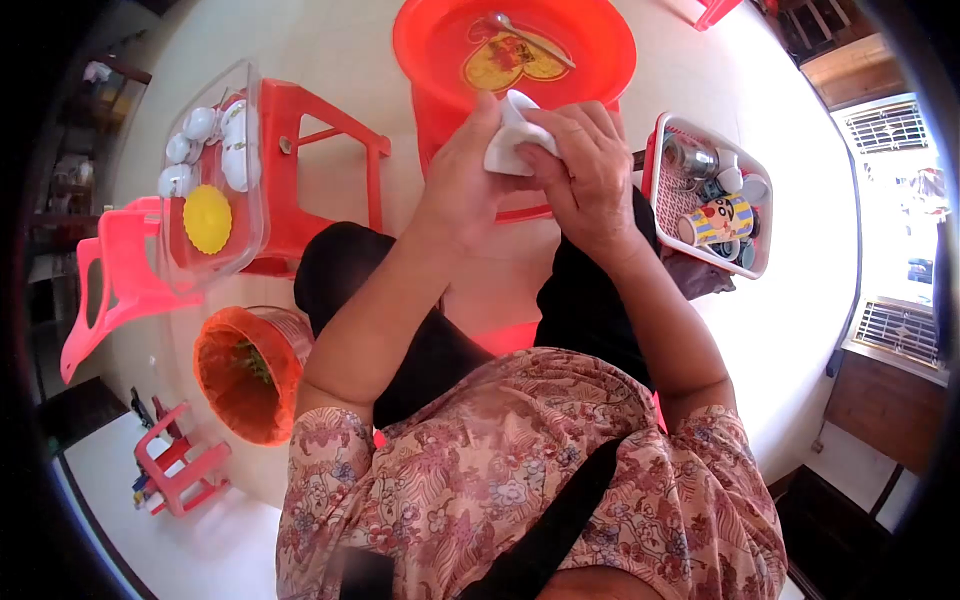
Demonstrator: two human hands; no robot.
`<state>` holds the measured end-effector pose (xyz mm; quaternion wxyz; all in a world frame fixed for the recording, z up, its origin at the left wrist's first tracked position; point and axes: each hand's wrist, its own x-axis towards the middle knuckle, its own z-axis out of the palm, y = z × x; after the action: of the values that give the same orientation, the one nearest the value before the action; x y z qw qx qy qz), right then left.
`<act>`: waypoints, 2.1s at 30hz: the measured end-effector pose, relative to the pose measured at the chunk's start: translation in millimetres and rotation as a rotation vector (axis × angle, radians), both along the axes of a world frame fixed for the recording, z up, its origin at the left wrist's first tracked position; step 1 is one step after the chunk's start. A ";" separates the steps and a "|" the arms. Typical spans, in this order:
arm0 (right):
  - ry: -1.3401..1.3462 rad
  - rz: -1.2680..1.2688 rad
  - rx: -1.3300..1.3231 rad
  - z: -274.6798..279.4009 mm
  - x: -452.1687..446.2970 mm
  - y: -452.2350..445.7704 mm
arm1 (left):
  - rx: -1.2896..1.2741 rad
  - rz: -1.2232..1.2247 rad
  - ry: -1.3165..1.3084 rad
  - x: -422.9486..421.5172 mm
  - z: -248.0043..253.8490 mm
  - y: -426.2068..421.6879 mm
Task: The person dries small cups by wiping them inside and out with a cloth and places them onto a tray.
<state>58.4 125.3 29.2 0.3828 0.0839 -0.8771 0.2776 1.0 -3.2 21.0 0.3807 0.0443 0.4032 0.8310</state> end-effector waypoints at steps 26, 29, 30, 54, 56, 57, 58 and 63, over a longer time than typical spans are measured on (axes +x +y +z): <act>-0.372 0.332 -1.160 20.7 15.5 13.1 | -0.030 0.082 0.945 -4.6 2.7 -2.4; -0.381 0.229 -1.141 19.6 11.3 0.8 | -0.315 0.280 1.316 -1.1 6.2 -2.0; -0.368 0.201 -1.152 19.4 10.0 -4.0 | -0.323 0.285 1.273 1.3 8.5 -1.5; -0.346 0.309 -1.204 7.9 4.6 4.9 | -0.390 0.414 1.460 -3.6 9.9 -3.5; -0.327 0.412 -1.366 11.2 7.7 10.6 | -0.365 0.425 1.428 -2.0 12.7 -4.0; -0.316 0.462 -1.447 12.3 9.6 12.8 | -0.332 0.442 1.417 -1.1 14.8 -3.5; -0.320 0.476 -1.446 10.9 10.4 13.8 | -0.298 0.459 1.404 0.2 15.8 -3.2; -0.356 0.542 -1.459 5.5 9.9 20.0 | -0.288 0.387 1.215 3.1 14.1 -3.2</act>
<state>68.3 145.4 34.7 0.1147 -0.0230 -0.4712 0.8742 4.1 -6.4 35.0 -0.0692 0.3813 0.6545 0.6492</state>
